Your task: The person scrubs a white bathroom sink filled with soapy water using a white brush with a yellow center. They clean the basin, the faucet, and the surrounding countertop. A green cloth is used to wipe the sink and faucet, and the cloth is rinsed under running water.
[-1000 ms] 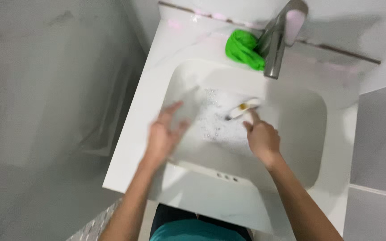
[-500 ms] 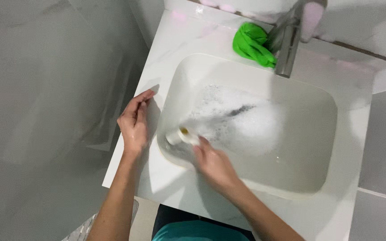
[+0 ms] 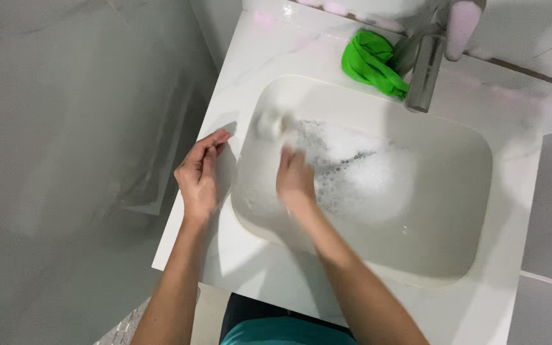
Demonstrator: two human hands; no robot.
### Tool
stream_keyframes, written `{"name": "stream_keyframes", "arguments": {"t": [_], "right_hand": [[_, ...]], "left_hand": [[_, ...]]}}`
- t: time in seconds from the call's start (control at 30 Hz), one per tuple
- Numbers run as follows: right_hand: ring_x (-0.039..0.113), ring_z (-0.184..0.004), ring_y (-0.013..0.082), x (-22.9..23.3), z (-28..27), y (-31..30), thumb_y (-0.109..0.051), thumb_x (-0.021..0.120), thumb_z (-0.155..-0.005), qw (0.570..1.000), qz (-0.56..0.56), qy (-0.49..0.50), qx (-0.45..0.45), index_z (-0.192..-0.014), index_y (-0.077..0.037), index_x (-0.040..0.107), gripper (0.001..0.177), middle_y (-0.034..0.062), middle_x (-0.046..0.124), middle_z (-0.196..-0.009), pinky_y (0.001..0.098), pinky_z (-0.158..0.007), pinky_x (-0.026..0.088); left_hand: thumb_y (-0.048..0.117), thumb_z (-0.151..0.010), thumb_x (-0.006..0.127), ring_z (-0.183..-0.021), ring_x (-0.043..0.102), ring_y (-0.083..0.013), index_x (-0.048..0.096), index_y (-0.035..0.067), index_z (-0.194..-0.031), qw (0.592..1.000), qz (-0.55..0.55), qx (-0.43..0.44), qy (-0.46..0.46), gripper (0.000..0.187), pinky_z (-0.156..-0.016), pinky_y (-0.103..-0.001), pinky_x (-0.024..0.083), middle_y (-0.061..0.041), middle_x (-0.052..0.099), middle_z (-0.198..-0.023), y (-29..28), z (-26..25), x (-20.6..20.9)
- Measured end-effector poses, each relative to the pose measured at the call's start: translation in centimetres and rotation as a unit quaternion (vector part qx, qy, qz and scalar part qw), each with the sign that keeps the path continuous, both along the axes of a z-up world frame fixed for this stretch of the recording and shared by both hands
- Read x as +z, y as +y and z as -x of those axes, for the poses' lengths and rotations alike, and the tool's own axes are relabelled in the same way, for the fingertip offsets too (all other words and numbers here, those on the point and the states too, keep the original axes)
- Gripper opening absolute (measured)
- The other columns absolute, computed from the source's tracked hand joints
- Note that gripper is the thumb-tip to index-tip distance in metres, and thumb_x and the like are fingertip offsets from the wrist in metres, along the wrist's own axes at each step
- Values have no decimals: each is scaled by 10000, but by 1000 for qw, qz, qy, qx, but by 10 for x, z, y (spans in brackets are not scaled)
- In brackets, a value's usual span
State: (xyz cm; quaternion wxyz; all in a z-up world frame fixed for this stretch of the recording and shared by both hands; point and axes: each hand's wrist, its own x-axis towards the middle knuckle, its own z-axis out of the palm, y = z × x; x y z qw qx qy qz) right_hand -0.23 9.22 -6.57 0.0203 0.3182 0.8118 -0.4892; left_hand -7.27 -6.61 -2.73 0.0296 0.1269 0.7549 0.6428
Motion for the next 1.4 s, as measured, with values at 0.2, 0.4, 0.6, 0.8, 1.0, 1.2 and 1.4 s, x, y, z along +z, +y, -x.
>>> {"name": "stream_keyframes", "arguments": {"t": [0.2, 0.4, 0.6, 0.8, 1.0, 1.2, 1.4], "right_hand": [[675, -662, 189, -4, -56, -52, -432, 316, -1117, 999, 19, 34, -28, -1052, 10, 539, 499, 130, 613, -733, 355, -565, 516], [587, -465, 246, -2, 28, -10, -460, 309, -1089, 979, 145, -11, -145, -1053, 102, 553, 614, 143, 581, -647, 387, -410, 501], [550, -438, 172, 24, -45, -41, -441, 212, -1088, 978, 115, -173, 12, -1256, 59, 400, 560, 62, 559, -596, 338, -360, 456], [681, -554, 270, -2, 38, -8, -445, 278, -1080, 981, 101, -99, -130, -1139, 45, 538, 558, 135, 627, -701, 380, -487, 575], [679, -754, 389, -34, -50, -34, -367, 387, -1177, 981, -170, 82, 45, -1095, 61, 585, 478, 239, 650, -807, 471, -649, 557], [636, -556, 280, 13, 44, -10, -383, 320, -1087, 979, 117, -32, -162, -1105, 90, 551, 527, 145, 618, -716, 451, -544, 553], [661, -678, 283, -16, -27, -31, -422, 354, -1135, 996, -66, -57, 18, -1214, 70, 560, 539, 212, 661, -798, 450, -611, 558]], "left_hand": [[-26, -1047, 403, -1190, 691, -238, 687, -22, -1210, 1000, 13, 3, 19, 327, -1058, -378, 538, -143, 720, -1239, 0, 6, -4], [-30, -1048, 405, -1196, 694, -249, 676, -31, -1224, 1000, 16, -2, 25, 323, -1085, -389, 565, -153, 718, -1239, 1, 3, -2], [-24, -1050, 407, -1189, 693, -245, 675, -29, -1212, 1000, 18, -2, 15, 313, -1076, -385, 572, -147, 718, -1237, 0, 5, -4], [-29, -1044, 402, -1200, 690, -251, 675, -37, -1207, 1000, 10, -7, 28, 319, -1091, -386, 562, -153, 715, -1249, -1, 2, -4], [-26, -1049, 405, -1197, 686, -243, 681, -25, -1208, 1000, 11, -12, 17, 318, -1084, -381, 560, -144, 714, -1247, 0, 7, -4], [-26, -1048, 413, -1203, 686, -234, 682, -13, -1206, 1000, 16, -8, 4, 312, -1086, -376, 561, -137, 714, -1251, -3, -1, -2], [-27, -1049, 418, -1208, 679, -237, 676, -15, -1220, 1000, -1, -8, 18, 310, -1089, -371, 557, -138, 703, -1260, 1, 4, -5]]}}
